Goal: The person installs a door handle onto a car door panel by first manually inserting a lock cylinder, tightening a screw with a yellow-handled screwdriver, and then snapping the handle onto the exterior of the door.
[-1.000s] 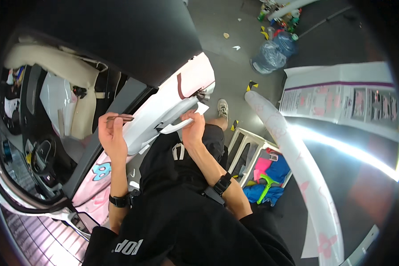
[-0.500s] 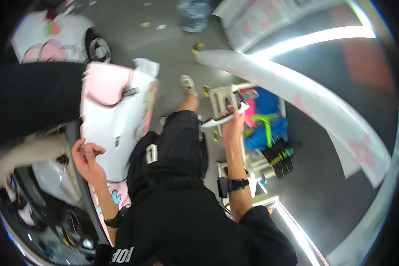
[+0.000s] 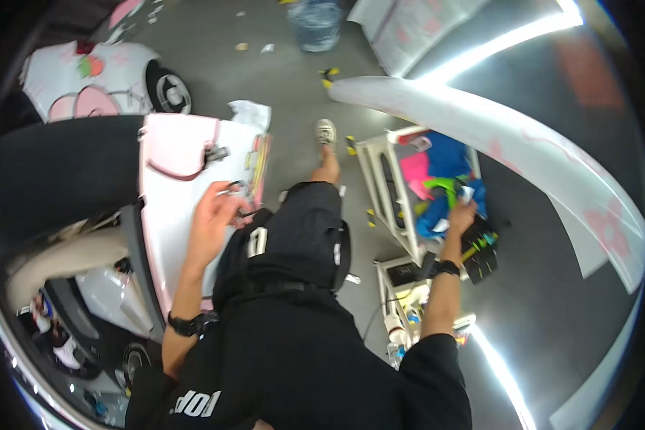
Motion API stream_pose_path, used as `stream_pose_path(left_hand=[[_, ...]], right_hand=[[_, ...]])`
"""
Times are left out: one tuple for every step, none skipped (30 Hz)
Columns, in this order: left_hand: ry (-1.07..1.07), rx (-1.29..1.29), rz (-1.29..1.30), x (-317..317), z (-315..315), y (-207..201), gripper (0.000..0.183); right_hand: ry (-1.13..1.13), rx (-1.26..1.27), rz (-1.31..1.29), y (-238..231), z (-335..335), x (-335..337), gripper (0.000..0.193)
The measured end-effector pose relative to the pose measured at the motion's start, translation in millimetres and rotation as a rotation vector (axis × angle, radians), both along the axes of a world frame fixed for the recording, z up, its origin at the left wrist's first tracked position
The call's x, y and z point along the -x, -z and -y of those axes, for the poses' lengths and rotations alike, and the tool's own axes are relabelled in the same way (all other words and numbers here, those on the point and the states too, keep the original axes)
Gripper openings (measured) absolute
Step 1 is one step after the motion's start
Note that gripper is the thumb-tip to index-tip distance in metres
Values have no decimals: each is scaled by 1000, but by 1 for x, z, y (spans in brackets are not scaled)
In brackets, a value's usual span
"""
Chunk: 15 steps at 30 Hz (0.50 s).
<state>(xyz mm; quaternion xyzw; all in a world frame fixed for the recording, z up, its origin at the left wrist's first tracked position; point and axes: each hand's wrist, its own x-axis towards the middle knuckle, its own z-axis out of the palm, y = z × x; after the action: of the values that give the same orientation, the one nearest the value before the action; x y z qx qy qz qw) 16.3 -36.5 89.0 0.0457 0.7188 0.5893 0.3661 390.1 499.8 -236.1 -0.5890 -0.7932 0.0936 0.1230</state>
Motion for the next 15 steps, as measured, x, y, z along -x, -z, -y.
stream_pose_path(left_hand=[[8, 1, 11, 1, -1, 0, 22], [6, -23, 32, 1, -1, 0, 22], [-6, -43, 44, 1, 3, 3, 22], [-22, -71, 60, 0, 6, 6, 22], [-38, -70, 57, 1, 7, 5, 22], [-50, -71, 56, 2, 7, 3, 22], [-57, -66, 53, 3, 8, 1, 22], [-75, -71, 55, 3, 9, 2, 23], [-89, -78, 58, 4, 10, 4, 23], [-126, -66, 50, -1, 14, 4, 24], [-157, -63, 45, -3, 15, 3, 25], [-164, -66, 52, -3, 15, 4, 26], [-174, -65, 56, -4, 14, 5, 26], [-193, -54, 62, -7, 15, 8, 27], [-233, -47, 82, -8, 14, 9, 28]], right_hand=[[43, -8, -8, 5, -6, -4, 58], [94, -28, -11, 9, -15, -11, 61], [178, 2, -20, 11, -18, -10, 64], [258, 24, -24, 10, -25, -7, 68], [336, 72, -4, 8, -33, -9, 71], [416, 117, 16, 6, -41, -11, 74], [455, 181, 55, 1, -43, -9, 80], [522, 298, -72, -3, -44, -5, 82], [565, 313, -112, -6, -44, 0, 78], [586, 351, -152, -19, -24, 33, 75], [360, 134, -161, -31, -6, 57, 71], [139, -89, -171, -39, 10, 77, 67], [-86, -303, -185, -50, 34, 105, 64], [-212, 93, -627, -89, 97, 163, 48], [-435, 361, -537, -141, 144, 206, 40]])
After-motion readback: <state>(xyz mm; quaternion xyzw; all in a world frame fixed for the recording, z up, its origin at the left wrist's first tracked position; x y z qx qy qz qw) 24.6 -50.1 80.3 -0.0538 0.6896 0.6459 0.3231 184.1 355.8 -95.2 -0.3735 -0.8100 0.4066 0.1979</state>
